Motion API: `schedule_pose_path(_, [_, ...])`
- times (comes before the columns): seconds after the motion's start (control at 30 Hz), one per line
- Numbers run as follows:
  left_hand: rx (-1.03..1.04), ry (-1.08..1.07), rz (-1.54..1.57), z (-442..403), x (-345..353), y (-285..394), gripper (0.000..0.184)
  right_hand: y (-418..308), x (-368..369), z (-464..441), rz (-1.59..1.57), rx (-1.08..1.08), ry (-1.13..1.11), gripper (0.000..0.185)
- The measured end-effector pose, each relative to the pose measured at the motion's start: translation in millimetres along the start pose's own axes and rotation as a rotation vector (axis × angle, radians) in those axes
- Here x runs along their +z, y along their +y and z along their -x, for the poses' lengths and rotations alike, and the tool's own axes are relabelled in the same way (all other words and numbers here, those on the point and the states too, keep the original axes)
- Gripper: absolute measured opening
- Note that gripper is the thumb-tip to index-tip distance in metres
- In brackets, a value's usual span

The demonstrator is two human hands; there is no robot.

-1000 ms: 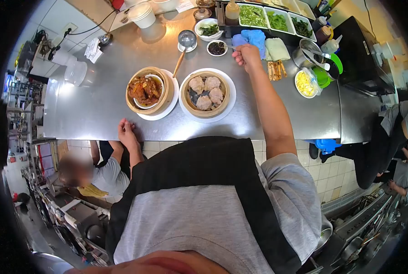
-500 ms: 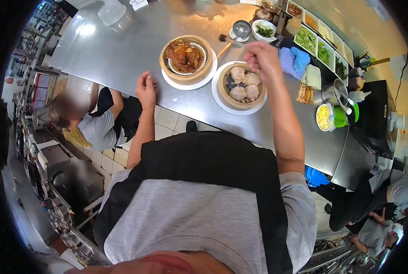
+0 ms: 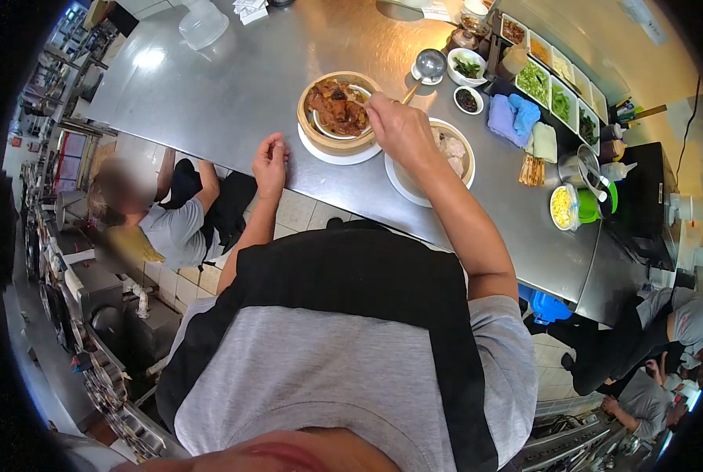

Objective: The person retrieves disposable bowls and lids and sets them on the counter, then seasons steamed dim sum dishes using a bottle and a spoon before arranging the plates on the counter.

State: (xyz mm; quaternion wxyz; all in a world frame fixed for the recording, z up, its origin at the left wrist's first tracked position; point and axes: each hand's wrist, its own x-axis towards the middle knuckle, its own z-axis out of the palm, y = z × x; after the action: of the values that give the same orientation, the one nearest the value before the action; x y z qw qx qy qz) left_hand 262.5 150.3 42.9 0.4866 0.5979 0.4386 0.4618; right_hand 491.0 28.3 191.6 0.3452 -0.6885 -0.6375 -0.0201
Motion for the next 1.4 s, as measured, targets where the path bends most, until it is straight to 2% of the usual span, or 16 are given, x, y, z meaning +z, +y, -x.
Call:
schedule_pose_path(0.3, [-0.005, -0.003, -0.025, -0.8, 0.2, 2.9, 0.021, -1.2, -0.1, 6.8, 0.069, -0.176, 0.096, 0.007])
schedule_pose_path(0.4, [-0.006, 0.003, -0.037, 0.2, -0.1, 2.0, 0.021, -1.5, -1.4, 9.5, 0.088, -0.189, 0.066, 0.008])
schedule_pose_path(0.5, [-0.013, -0.003, -0.017, -2.0, -2.1, -0.6, 0.022, 2.8, -4.5, 9.5, 0.052, -0.104, 0.021, 0.007])
schedule_pose_path(0.67, [-0.019, -0.016, -0.009, -1.0, 0.6, -5.1, 0.023, 36.6, -39.4, 9.0, -0.435, 0.382, 0.227, 0.008])
schedule_pose_path(0.73, [-0.105, -0.050, -0.002, 1.9, 1.3, -1.2, 0.024, 77.0, -57.6, 16.0, -0.311, 0.446, 0.307, 0.009])
schedule_pose_path(0.83, [-0.200, -0.095, 0.015, 6.8, 6.2, 7.7, 0.028, 122.4, -80.2, 28.1, 0.190, 0.452, 0.261, 0.009])
schedule_pose_path(0.93, [-0.272, -0.137, 0.017, 12.2, 15.2, 14.1, 0.032, 168.4, -71.1, 43.2, 0.482, 0.401, 0.208, 0.013])
schedule_pose_path(1.07, [-0.277, -0.132, 0.018, 10.2, 32.2, 3.9, 0.038, 209.5, -41.9, 66.1, 0.496, 0.452, 0.214, 0.010])
schedule_pose_path(1.1, [-0.336, -0.129, 0.074, 13.0, 37.9, 21.8, 0.040, 217.3, -34.8, 71.7, 0.441, 0.418, 0.262, 0.009])
schedule_pose_path(1.17, [-0.359, -0.151, 0.029, 8.2, 38.5, 15.1, 0.043, 220.7, -27.1, 77.2, 0.349, 0.406, 0.369, 0.012])
schedule_pose_path(1.27, [-0.351, -0.144, 0.007, 6.3, 41.5, 18.6, 0.044, 219.4, -29.6, 79.9, 0.109, 0.592, 0.295, 0.014])
schedule_pose_path(1.37, [-0.373, -0.163, 0.030, 0.4, 40.1, 18.5, 0.043, 214.3, -35.7, 88.2, -0.082, 0.643, 0.268, 0.018])
schedule_pose_path(1.4, [-0.379, -0.166, 0.016, -1.9, 38.8, 19.7, 0.043, 207.5, -42.2, 91.3, -0.037, 0.631, 0.305, 0.020])
